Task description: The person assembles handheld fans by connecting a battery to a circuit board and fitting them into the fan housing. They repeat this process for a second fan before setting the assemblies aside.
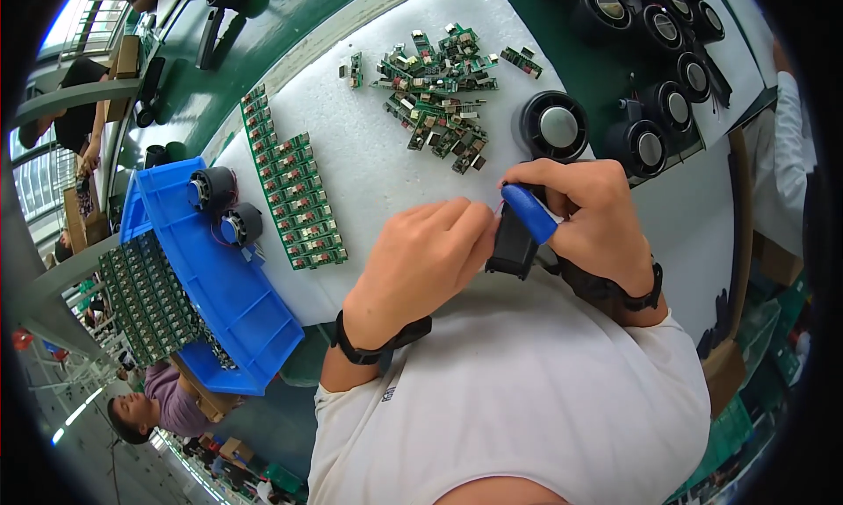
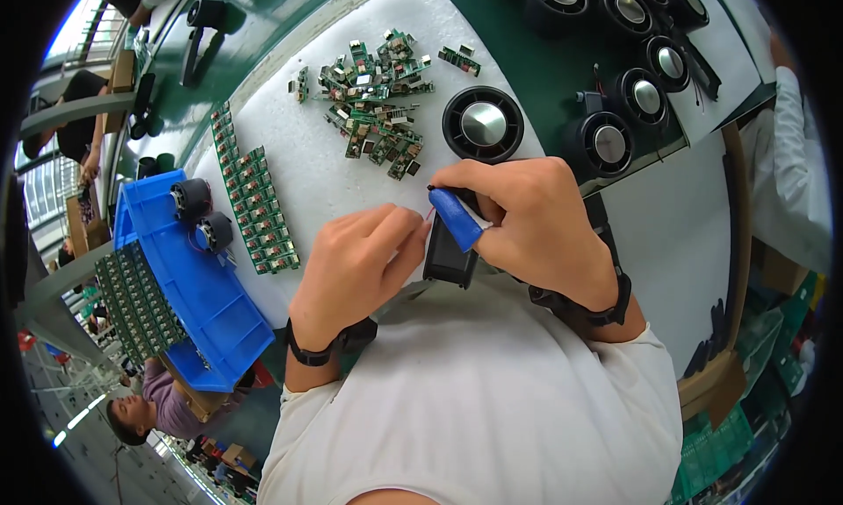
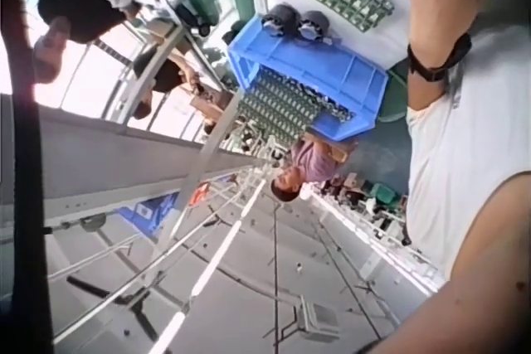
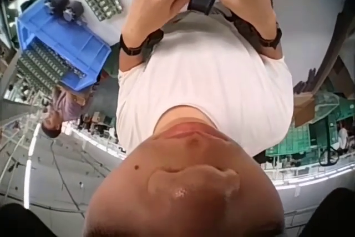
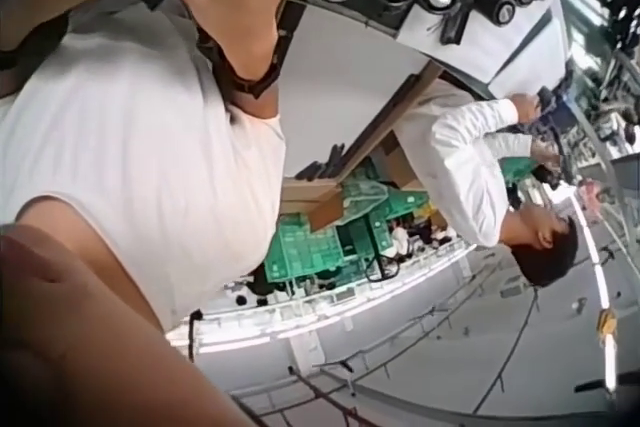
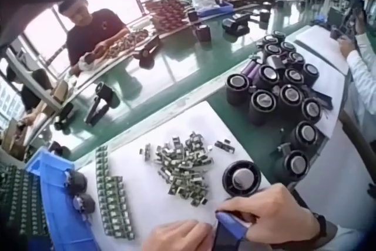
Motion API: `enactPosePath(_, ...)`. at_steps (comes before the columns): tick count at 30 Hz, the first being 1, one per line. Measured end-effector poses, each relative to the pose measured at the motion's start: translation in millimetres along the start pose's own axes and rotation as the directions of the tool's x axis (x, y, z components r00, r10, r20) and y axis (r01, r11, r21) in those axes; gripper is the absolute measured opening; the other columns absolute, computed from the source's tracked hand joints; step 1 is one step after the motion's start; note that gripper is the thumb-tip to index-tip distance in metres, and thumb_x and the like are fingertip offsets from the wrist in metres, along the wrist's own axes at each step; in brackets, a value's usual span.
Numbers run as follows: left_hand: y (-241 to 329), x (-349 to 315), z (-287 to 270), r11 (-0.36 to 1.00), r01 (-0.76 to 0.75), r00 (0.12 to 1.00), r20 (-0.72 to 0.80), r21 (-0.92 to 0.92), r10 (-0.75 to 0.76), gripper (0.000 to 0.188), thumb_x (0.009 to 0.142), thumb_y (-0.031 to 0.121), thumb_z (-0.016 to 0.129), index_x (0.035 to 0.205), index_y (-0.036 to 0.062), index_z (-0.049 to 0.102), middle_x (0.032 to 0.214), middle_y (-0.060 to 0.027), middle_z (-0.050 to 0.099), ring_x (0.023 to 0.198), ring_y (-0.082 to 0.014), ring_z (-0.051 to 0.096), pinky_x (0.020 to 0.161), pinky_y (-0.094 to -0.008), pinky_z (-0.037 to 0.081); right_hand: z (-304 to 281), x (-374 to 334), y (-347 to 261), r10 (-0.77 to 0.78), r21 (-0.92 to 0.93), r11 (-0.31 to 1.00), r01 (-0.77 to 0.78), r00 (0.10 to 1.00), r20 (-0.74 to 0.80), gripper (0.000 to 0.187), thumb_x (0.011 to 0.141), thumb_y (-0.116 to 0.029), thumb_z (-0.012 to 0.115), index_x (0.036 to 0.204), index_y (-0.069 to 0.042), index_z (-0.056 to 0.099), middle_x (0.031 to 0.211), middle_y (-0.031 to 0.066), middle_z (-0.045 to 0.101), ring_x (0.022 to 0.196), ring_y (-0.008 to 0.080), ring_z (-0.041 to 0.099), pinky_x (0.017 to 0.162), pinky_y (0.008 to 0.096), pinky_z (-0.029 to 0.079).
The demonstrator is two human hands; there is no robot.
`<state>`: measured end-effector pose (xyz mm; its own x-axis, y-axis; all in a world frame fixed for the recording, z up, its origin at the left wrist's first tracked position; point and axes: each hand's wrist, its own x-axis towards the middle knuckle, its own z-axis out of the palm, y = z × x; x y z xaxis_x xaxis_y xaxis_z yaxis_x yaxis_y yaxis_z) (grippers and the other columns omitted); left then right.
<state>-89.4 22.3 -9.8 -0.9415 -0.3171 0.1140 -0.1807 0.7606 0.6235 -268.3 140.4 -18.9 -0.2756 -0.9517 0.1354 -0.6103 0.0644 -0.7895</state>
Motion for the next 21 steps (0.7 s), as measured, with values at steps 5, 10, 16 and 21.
enactPosePath(5, -9.6, 1.8, -15.5, 0.988, 0.14, 0.986, -0.084, -0.068, -0.146, 0.015, 0.09, 0.012, 0.075, 0.098, 0.0032, 0.067, 0.079, -0.0088, 0.066, 0.061, -0.0203, 0.058, 0.057, -0.0317, 0.048, 7.1, -2.4, 0.3, 0.039, 0.048, 0.998, -0.036, 0.998, -0.049, 0.022, 0.076, -0.001, 0.075, 0.097, -0.008, 0.076, 0.051, 0.0019, 0.044, 0.043, 0.0095, 0.039, 0.044, 0.0271, 0.029)
enactPosePath(10, -26.0, 17.6, -9.8, 0.945, 0.322, 0.875, -0.398, 0.055, -0.275, 0.018, 0.086, 0.011, 0.079, 0.098, 0.0036, 0.068, 0.081, -0.0061, 0.066, 0.065, -0.0164, 0.058, 0.06, -0.0287, 0.048, 12.2, -6.7, 1.8, 0.012, -0.02, 1.0, -0.013, 0.996, -0.083, 0.021, 0.076, -0.003, 0.077, 0.096, -0.009, 0.077, 0.05, 0.0, 0.045, 0.042, 0.008, 0.04, 0.044, 0.0258, 0.028)
enactPosePath(16, -22.6, 17.6, -10.8, 0.927, 0.355, 0.859, -0.351, -0.118, -0.373, 0.02, 0.084, 0.005, 0.079, 0.1, 0.0044, 0.068, 0.088, -0.0062, 0.065, 0.072, -0.015, 0.06, 0.064, -0.0274, 0.05, 13.7, -6.7, 2.0, 0.003, -0.004, 1.0, -0.003, 0.996, -0.093, 0.022, 0.076, -0.002, 0.077, 0.097, -0.01, 0.077, 0.049, -0.0004, 0.045, 0.041, 0.0075, 0.04, 0.044, 0.0251, 0.028)
enactPosePath(21, -23.7, -1.6, -5.5, 0.951, 0.267, 0.897, -0.402, 0.157, -0.185, 0.027, 0.083, 0.002, 0.077, 0.106, 0.0032, 0.064, 0.09, -0.009, 0.063, 0.081, -0.0249, 0.061, 0.068, -0.0335, 0.05, 15.8, -8.6, 4.3, -0.005, 0.0, 1.0, 0.005, 0.993, -0.115, 0.023, 0.076, -0.002, 0.077, 0.098, -0.01, 0.077, 0.049, -0.0006, 0.044, 0.042, 0.0078, 0.04, 0.044, 0.0251, 0.028)
